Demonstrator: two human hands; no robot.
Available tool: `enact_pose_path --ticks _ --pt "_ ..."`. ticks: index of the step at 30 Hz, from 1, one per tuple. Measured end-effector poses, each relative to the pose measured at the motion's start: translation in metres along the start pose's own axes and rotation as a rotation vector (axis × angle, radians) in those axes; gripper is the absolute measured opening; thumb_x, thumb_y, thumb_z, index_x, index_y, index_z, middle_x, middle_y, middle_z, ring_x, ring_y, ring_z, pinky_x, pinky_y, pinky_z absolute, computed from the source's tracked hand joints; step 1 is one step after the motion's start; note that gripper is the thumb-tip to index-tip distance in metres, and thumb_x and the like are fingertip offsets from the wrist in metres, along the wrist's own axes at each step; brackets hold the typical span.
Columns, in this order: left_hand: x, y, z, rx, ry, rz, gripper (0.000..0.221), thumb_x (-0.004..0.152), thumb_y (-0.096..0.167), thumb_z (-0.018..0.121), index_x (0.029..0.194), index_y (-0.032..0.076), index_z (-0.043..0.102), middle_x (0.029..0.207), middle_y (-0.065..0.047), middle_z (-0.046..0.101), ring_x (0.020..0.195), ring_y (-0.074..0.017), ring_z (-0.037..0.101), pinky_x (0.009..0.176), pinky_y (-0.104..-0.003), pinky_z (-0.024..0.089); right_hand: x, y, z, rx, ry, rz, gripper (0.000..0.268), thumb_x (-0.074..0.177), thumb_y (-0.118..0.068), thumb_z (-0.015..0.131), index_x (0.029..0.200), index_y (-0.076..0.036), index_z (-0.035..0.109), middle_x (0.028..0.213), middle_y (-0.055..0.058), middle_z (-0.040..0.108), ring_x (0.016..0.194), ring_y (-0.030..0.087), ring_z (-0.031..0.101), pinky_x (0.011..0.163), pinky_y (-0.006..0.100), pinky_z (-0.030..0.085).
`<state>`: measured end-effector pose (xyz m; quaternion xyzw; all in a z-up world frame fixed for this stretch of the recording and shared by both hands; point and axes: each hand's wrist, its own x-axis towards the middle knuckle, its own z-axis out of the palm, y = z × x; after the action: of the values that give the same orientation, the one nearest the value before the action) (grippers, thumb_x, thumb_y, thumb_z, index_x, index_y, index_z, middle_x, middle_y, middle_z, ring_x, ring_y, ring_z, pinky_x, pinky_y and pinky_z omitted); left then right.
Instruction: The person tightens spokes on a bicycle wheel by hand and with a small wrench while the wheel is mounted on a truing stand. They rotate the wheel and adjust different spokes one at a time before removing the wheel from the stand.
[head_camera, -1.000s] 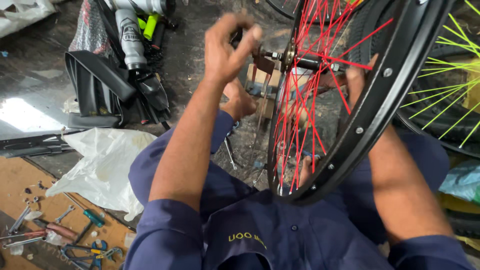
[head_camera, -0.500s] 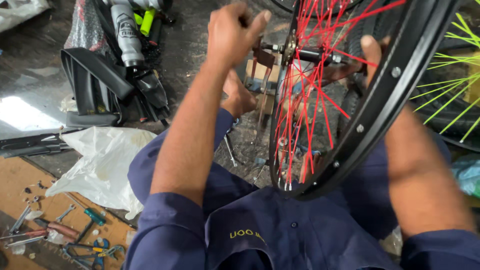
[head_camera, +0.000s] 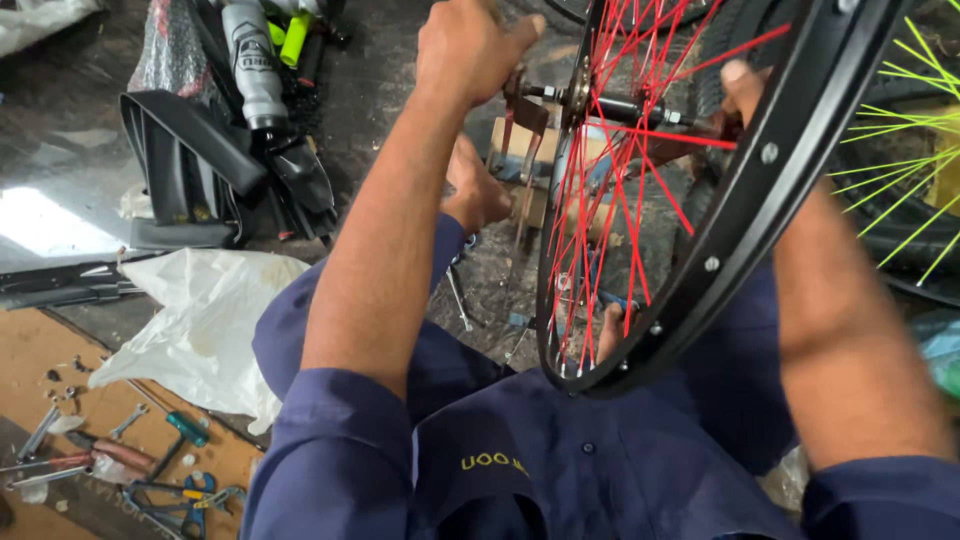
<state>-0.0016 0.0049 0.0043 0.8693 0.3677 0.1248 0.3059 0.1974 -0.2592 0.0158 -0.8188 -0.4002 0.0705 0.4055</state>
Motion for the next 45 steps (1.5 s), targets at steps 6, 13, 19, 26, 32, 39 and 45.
enact_pose_path --ticks 6,13,19,26,32,39,45 --pt "-0.034 -0.012 0.008 -0.34 0.362 0.441 0.033 0.089 0.034 0.079 0.092 0.002 0.071 0.093 -0.018 0.073 0.087 -0.0357 0.073 0.079 -0.044 0.057 -0.049 -0.007 0.024 -0.121 0.203 -0.363 0.019 0.1 -0.02 0.077 0.097 -0.005 0.067 0.08 0.006 0.064 0.073 0.023 0.063 0.063 0.038 0.049" --pt "-0.008 -0.002 0.003 -0.322 0.14 0.147 0.035 0.085 0.039 0.081 0.091 0.006 0.072 0.084 -0.012 0.076 0.08 -0.0289 0.077 0.076 -0.037 0.057 -0.024 -0.009 0.01 -0.057 0.093 -0.161 0.018 0.099 -0.02 0.077 0.097 -0.005 0.067 0.08 0.005 0.064 0.073 0.023 0.063 0.062 0.038 0.049" --pt "-0.021 -0.005 0.009 -0.111 0.264 0.221 0.043 0.084 0.042 0.086 0.085 0.002 0.07 0.084 -0.017 0.072 0.082 -0.0376 0.069 0.073 -0.045 0.052 -0.028 0.004 0.01 -0.035 0.031 -0.071 0.018 0.099 -0.02 0.077 0.097 -0.005 0.067 0.08 0.005 0.064 0.073 0.023 0.063 0.062 0.038 0.049" --pt "-0.038 -0.005 -0.006 -0.371 0.335 0.488 0.032 0.091 0.035 0.079 0.091 0.005 0.071 0.088 -0.014 0.073 0.086 -0.0358 0.072 0.079 -0.044 0.055 -0.054 -0.007 0.024 -0.18 0.262 -0.436 0.017 0.099 -0.02 0.077 0.097 -0.005 0.067 0.08 0.005 0.065 0.073 0.023 0.064 0.062 0.038 0.049" --pt "-0.019 0.007 -0.006 -0.173 0.123 0.021 0.04 0.083 0.043 0.08 0.086 0.005 0.069 0.082 -0.012 0.072 0.084 -0.0333 0.071 0.078 -0.041 0.054 -0.016 0.011 -0.006 0.055 -0.004 0.148 0.017 0.099 -0.019 0.076 0.097 -0.005 0.067 0.08 0.005 0.065 0.073 0.024 0.064 0.062 0.038 0.049" --pt "-0.04 -0.003 -0.011 -0.376 0.383 0.596 0.033 0.094 0.036 0.075 0.09 0.004 0.071 0.092 -0.016 0.073 0.088 -0.0363 0.072 0.079 -0.042 0.056 -0.065 -0.003 0.014 -0.193 0.378 -0.357 0.016 0.099 -0.019 0.076 0.097 -0.006 0.067 0.08 0.005 0.065 0.073 0.024 0.064 0.062 0.039 0.049" --pt "-0.014 0.01 -0.017 -0.136 -0.033 0.061 0.038 0.087 0.046 0.078 0.088 0.009 0.075 0.086 -0.012 0.076 0.083 -0.0294 0.074 0.078 -0.038 0.056 -0.044 -0.003 -0.007 0.227 0.108 0.294 0.016 0.099 -0.019 0.076 0.096 -0.006 0.068 0.08 0.005 0.065 0.073 0.024 0.064 0.061 0.039 0.049"
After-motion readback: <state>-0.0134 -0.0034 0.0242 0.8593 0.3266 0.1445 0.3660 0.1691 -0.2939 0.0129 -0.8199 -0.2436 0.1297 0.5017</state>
